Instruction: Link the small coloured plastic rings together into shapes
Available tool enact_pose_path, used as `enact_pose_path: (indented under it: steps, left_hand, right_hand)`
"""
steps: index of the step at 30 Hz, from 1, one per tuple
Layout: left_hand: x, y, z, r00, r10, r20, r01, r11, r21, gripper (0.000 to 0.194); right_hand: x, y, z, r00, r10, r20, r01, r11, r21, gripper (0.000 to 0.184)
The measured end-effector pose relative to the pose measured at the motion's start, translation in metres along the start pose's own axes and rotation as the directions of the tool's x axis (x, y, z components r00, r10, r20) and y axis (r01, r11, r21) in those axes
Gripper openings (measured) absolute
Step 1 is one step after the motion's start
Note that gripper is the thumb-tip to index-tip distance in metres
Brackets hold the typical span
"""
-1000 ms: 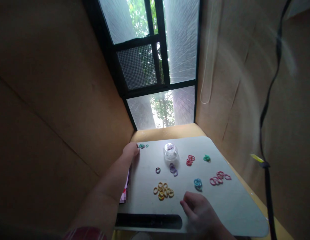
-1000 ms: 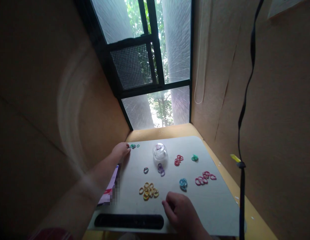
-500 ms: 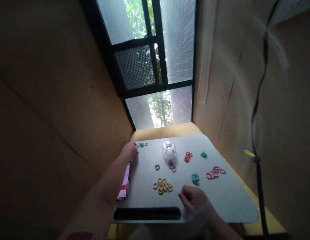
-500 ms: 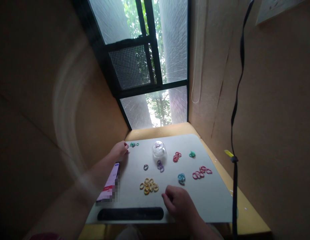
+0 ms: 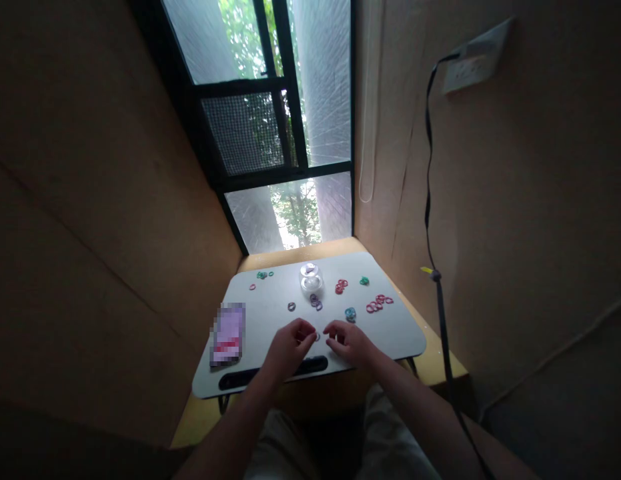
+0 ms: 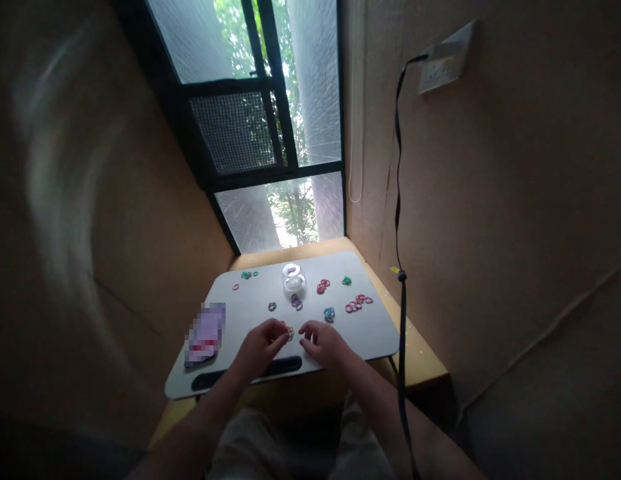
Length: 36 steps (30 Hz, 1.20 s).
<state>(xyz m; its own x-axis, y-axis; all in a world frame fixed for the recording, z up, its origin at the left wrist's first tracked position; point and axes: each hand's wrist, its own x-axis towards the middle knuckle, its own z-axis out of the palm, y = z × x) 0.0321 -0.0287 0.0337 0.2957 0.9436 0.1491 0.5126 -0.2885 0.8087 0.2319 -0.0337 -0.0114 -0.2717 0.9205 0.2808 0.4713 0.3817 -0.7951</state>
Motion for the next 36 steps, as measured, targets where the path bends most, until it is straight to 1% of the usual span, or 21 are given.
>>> enact_pose_path:
  steps: [1, 3, 5, 7, 13, 15, 18, 21, 25, 29, 32, 34, 36]
  left_hand:
    - [-0.011, 0.0, 0.012, 1.0, 0.001, -0.005, -0.001, 0.999, -0.033, 0.018]
    - [-0.023, -0.002, 0.03, 1.0, -0.017, -0.026, 0.014, 0.996, -0.085, 0.017]
    - [-0.027, -0.006, 0.041, 0.999, -0.003, -0.037, 0.0, 0.997, -0.073, 0.012]
    - [-0.026, -0.01, 0.046, 0.998, 0.014, -0.057, -0.016, 0.999, -0.031, 0.007]
    - [-0.017, -0.018, 0.046, 0.993, 0.012, -0.12, -0.007, 0.999, 0.041, 0.005]
    - [-0.016, -0.02, 0.046, 0.991, 0.008, -0.136, -0.003, 0.999, 0.042, 0.008]
    - [-0.015, -0.022, 0.047, 0.991, -0.005, -0.132, 0.007, 1.0, 0.012, 0.013]
    - [-0.013, -0.024, 0.047, 0.991, -0.028, -0.13, 0.024, 0.999, -0.037, 0.019]
    - [-0.012, -0.025, 0.046, 0.99, -0.056, -0.131, 0.044, 0.995, -0.092, 0.019]
    - [-0.012, -0.023, 0.045, 0.994, -0.032, -0.1, 0.025, 0.997, -0.078, 0.021]
    - [-0.013, -0.022, 0.044, 0.994, -0.007, -0.111, 0.003, 1.0, -0.031, 0.021]
    - [-0.012, -0.022, 0.044, 0.991, -0.012, -0.136, 0.01, 1.0, -0.017, 0.021]
    - [-0.012, -0.022, 0.046, 0.988, -0.03, -0.151, 0.026, 0.999, -0.027, 0.022]
  right_hand:
    - [-0.002, 0.0, 0.0, 1.0, 0.003, 0.013, -0.003, 0.999, 0.038, 0.021]
    - [-0.007, 0.001, 0.001, 1.0, -0.006, 0.031, 0.003, 0.996, 0.088, 0.024]
    - [-0.011, 0.0, 0.003, 0.998, -0.025, 0.051, 0.02, 0.994, 0.104, 0.024]
    - [-0.013, 0.0, 0.005, 0.997, -0.033, 0.072, 0.026, 0.995, 0.1, 0.024]
    - [-0.007, 0.0, 0.003, 0.993, 0.034, 0.113, -0.039, 0.998, 0.044, 0.024]
    - [-0.003, 0.001, 0.003, 0.991, 0.041, 0.125, -0.045, 0.999, 0.025, 0.023]
    - [0.002, 0.004, 0.004, 0.992, 0.052, 0.111, -0.052, 0.999, 0.0, 0.017]
    - [0.005, 0.008, 0.005, 0.993, 0.075, 0.095, -0.079, 0.996, 0.034, 0.015]
    - [0.008, 0.014, 0.008, 0.992, 0.094, 0.083, -0.102, 0.989, 0.107, 0.017]
    - [0.013, 0.015, 0.01, 0.99, 0.106, 0.097, -0.121, 0.979, 0.164, 0.011]
    - [0.018, 0.012, 0.011, 0.997, 0.059, 0.055, -0.064, 0.993, 0.1, 0.006]
    - [0.019, 0.01, 0.013, 1.0, 0.022, 0.008, -0.022, 1.0, 0.019, 0.003]
    - [0.018, 0.008, 0.015, 1.0, 0.01, -0.026, -0.011, 0.999, -0.04, 0.001]
